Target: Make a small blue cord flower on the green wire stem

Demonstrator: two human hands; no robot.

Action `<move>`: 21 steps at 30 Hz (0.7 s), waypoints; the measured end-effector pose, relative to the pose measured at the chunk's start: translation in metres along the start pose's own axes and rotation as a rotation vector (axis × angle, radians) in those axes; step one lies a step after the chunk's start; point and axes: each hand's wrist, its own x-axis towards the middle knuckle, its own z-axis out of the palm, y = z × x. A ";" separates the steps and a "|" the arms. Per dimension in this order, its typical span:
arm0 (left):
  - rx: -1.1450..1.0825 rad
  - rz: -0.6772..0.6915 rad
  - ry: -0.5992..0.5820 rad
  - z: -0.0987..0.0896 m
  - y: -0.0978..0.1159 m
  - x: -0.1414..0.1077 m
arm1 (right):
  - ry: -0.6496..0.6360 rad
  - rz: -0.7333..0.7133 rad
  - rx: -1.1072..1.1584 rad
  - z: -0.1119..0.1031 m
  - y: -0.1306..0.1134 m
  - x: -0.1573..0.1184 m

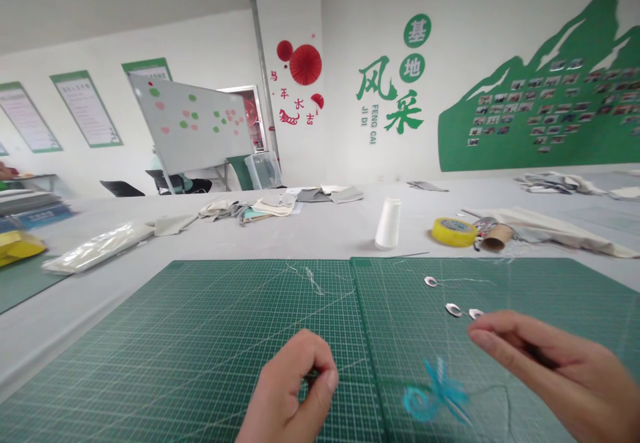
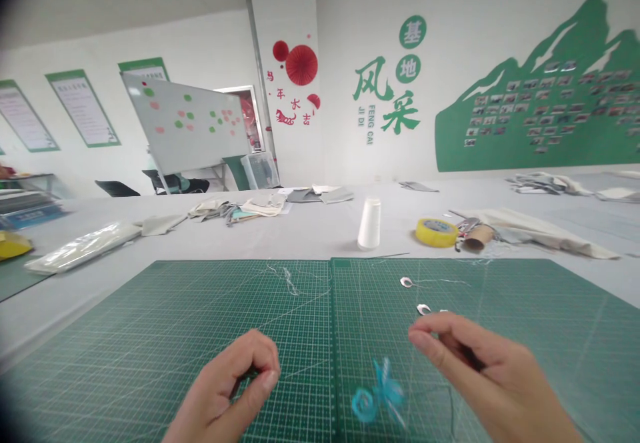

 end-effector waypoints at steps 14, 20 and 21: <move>-0.753 -0.420 -0.011 0.005 -0.011 0.003 | -0.093 -0.201 -0.167 0.068 0.006 -0.003; -0.733 -0.389 0.037 0.012 -0.022 0.003 | -0.173 -0.079 0.528 0.122 -0.079 -0.033; -0.730 -0.384 0.041 0.011 -0.023 0.003 | -0.178 -0.005 0.650 0.130 -0.087 -0.036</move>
